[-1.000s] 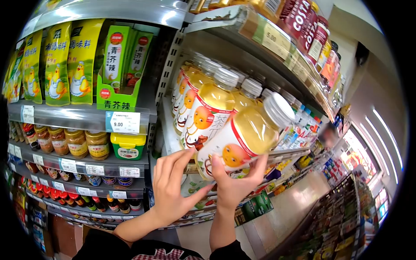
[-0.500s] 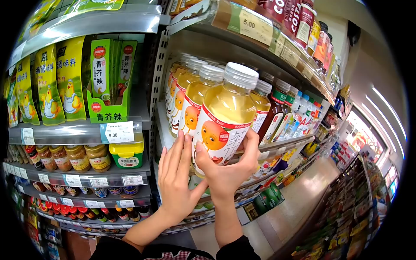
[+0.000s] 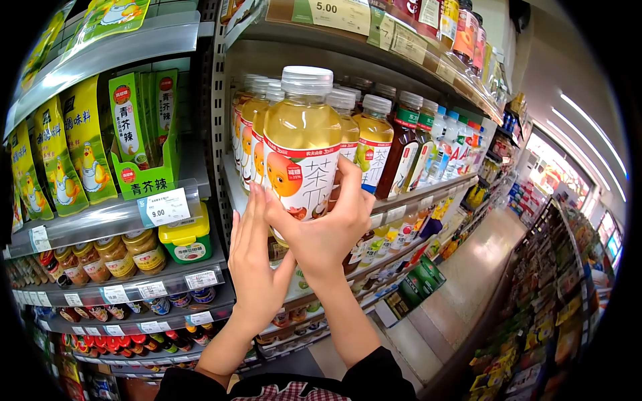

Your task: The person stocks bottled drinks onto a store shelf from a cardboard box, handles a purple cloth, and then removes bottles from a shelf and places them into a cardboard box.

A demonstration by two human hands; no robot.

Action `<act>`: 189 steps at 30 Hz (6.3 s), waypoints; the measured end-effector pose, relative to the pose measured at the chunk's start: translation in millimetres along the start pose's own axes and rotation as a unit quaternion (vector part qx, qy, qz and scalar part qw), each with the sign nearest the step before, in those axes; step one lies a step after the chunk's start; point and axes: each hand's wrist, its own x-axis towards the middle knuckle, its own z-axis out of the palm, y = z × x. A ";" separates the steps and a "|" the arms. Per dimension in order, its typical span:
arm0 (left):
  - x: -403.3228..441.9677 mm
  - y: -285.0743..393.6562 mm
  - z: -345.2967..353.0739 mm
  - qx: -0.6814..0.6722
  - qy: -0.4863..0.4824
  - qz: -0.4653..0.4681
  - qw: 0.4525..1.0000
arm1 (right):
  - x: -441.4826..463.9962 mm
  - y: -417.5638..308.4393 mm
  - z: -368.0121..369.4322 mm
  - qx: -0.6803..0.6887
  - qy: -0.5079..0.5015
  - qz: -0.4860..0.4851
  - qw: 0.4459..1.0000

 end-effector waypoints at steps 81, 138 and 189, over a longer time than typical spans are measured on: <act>29.9 -12.8 10.3 -0.046 0.057 0.000 0.997 | 53.0 -7.0 -8.2 -0.027 -0.125 -0.082 0.988; 30.3 -12.1 12.9 0.000 -0.007 -0.050 0.999 | -57.4 29.5 -11.2 0.024 -0.146 -0.089 0.985; 254.5 -127.1 28.5 -0.275 -0.005 -0.408 0.871 | -61.6 44.8 -4.5 0.074 -0.149 -0.119 0.979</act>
